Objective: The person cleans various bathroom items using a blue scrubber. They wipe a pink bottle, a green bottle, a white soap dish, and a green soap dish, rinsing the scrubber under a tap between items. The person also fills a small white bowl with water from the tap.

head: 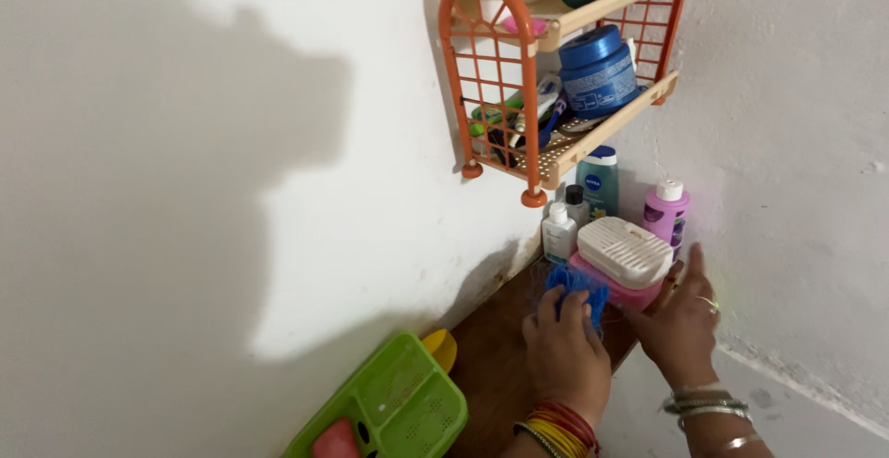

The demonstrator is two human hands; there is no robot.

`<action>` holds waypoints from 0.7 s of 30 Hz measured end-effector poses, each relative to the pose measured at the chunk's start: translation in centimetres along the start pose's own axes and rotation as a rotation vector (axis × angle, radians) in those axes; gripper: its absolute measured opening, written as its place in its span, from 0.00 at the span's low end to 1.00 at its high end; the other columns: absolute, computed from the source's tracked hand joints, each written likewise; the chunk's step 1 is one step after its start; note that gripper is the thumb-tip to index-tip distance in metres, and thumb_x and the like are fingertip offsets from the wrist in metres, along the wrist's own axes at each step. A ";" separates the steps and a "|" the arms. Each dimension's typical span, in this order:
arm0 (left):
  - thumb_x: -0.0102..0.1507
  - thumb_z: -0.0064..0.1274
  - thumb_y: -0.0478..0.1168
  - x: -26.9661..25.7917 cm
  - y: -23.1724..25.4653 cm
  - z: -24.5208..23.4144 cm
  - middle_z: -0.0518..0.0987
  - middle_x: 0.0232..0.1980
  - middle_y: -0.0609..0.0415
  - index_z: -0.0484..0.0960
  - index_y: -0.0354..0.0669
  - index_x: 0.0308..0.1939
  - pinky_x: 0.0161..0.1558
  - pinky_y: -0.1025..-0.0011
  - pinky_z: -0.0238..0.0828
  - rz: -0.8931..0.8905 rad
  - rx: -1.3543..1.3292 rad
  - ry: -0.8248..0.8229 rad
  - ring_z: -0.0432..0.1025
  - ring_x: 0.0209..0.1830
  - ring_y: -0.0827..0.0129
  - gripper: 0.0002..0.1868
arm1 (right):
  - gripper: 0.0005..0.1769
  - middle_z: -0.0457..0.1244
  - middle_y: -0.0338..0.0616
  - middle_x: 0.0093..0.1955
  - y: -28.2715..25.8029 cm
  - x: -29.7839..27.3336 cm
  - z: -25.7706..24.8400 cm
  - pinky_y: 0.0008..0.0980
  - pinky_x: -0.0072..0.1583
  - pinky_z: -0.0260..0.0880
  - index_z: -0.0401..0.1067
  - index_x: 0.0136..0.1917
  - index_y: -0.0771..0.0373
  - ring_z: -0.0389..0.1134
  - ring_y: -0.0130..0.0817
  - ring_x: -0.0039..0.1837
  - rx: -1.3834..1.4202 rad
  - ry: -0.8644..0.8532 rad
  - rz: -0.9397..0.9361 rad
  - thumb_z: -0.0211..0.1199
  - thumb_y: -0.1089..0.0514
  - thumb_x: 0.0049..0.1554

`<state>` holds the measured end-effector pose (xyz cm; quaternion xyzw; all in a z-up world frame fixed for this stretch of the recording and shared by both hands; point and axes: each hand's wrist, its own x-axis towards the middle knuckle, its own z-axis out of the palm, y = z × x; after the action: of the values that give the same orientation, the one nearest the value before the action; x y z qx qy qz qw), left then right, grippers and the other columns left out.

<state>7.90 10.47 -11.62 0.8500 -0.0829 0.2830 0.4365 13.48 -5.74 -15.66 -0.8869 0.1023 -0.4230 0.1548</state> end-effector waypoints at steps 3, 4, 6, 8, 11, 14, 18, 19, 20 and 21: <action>0.67 0.50 0.38 1.0 2.2 -3.9 0.76 0.60 0.42 0.81 0.45 0.53 0.55 0.50 0.67 0.033 -0.018 0.111 0.69 0.56 0.41 0.12 | 0.48 0.60 0.62 0.68 -3.2 -2.0 -1.1 0.42 0.61 0.73 0.51 0.77 0.72 0.68 0.45 0.66 0.585 0.102 -0.002 0.71 0.55 0.51; 0.67 0.50 0.38 1.6 2.7 -5.7 0.77 0.58 0.43 0.81 0.46 0.53 0.54 0.50 0.68 0.041 -0.020 0.141 0.70 0.55 0.42 0.12 | 0.41 0.65 0.59 0.62 -4.3 -2.8 -1.1 0.42 0.58 0.73 0.56 0.75 0.68 0.71 0.45 0.60 0.647 -0.166 0.191 0.68 0.55 0.54; 0.66 0.49 0.38 3.2 2.6 -9.6 0.80 0.53 0.44 0.82 0.46 0.51 0.51 0.49 0.69 0.131 0.110 0.062 0.73 0.49 0.41 0.11 | 0.28 0.69 0.53 0.60 -6.3 -4.9 -0.7 0.37 0.58 0.72 0.64 0.70 0.63 0.72 0.41 0.56 0.829 -0.469 0.144 0.61 0.58 0.58; 0.63 0.48 0.37 4.5 1.9 -13.4 0.82 0.51 0.47 0.85 0.50 0.48 0.49 0.53 0.74 0.014 0.058 -0.046 0.77 0.47 0.44 0.12 | 0.24 0.66 0.47 0.65 -8.7 -7.5 0.0 0.31 0.60 0.71 0.63 0.70 0.61 0.69 0.33 0.62 1.062 -0.701 -0.009 0.55 0.61 0.61; 0.66 0.50 0.39 4.1 0.4 -17.4 0.82 0.51 0.44 0.85 0.47 0.48 0.52 0.55 0.74 0.052 0.037 0.085 0.78 0.49 0.45 0.10 | 0.28 0.63 0.44 0.66 -13.6 -10.9 1.9 0.30 0.60 0.72 0.54 0.75 0.61 0.67 0.28 0.64 1.368 -0.965 0.034 0.52 0.59 0.62; 0.66 0.52 0.43 2.5 -1.1 -19.2 0.82 0.53 0.45 0.84 0.44 0.50 0.51 0.58 0.75 -0.072 0.062 0.131 0.77 0.51 0.48 0.12 | 0.30 0.67 0.56 0.55 -16.0 -13.4 1.6 0.32 0.55 0.70 0.57 0.78 0.61 0.67 0.36 0.54 1.150 -1.047 0.197 0.55 0.56 0.64; 0.66 0.53 0.45 1.3 -1.0 -21.1 0.81 0.54 0.47 0.84 0.42 0.50 0.52 0.61 0.73 -0.131 0.007 0.165 0.77 0.54 0.55 0.14 | 0.24 0.70 0.46 0.61 -16.5 -13.3 -1.0 0.27 0.60 0.71 0.66 0.71 0.64 0.71 0.30 0.60 1.232 -0.985 0.297 0.52 0.53 0.64; 0.66 0.53 0.45 1.3 -0.7 -21.6 0.81 0.54 0.47 0.84 0.42 0.50 0.53 0.62 0.73 -0.122 -0.019 0.181 0.77 0.54 0.56 0.14 | 0.24 0.71 0.46 0.60 -16.1 -13.0 -1.8 0.27 0.60 0.72 0.68 0.70 0.64 0.72 0.30 0.59 1.251 -0.972 0.331 0.52 0.53 0.64; 0.66 0.53 0.44 1.4 -0.3 -22.1 0.82 0.54 0.48 0.84 0.42 0.50 0.54 0.63 0.73 -0.085 -0.029 0.216 0.77 0.54 0.57 0.13 | 0.24 0.72 0.46 0.60 -15.4 -12.7 -2.6 0.27 0.60 0.72 0.69 0.70 0.64 0.73 0.29 0.59 1.267 -0.954 0.370 0.51 0.53 0.64; 0.67 0.53 0.44 1.6 0.1 -22.7 0.82 0.54 0.48 0.84 0.42 0.50 0.55 0.63 0.73 -0.047 -0.040 0.251 0.77 0.54 0.57 0.13 | 0.25 0.72 0.47 0.59 -14.3 -12.3 -3.5 0.29 0.59 0.73 0.69 0.70 0.62 0.73 0.31 0.58 1.195 -0.960 0.422 0.50 0.51 0.64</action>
<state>-0.10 28.48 -0.20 0.8008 -0.0130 0.3751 0.4667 3.86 10.78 -17.24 -0.7010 -0.0541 0.0604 0.7085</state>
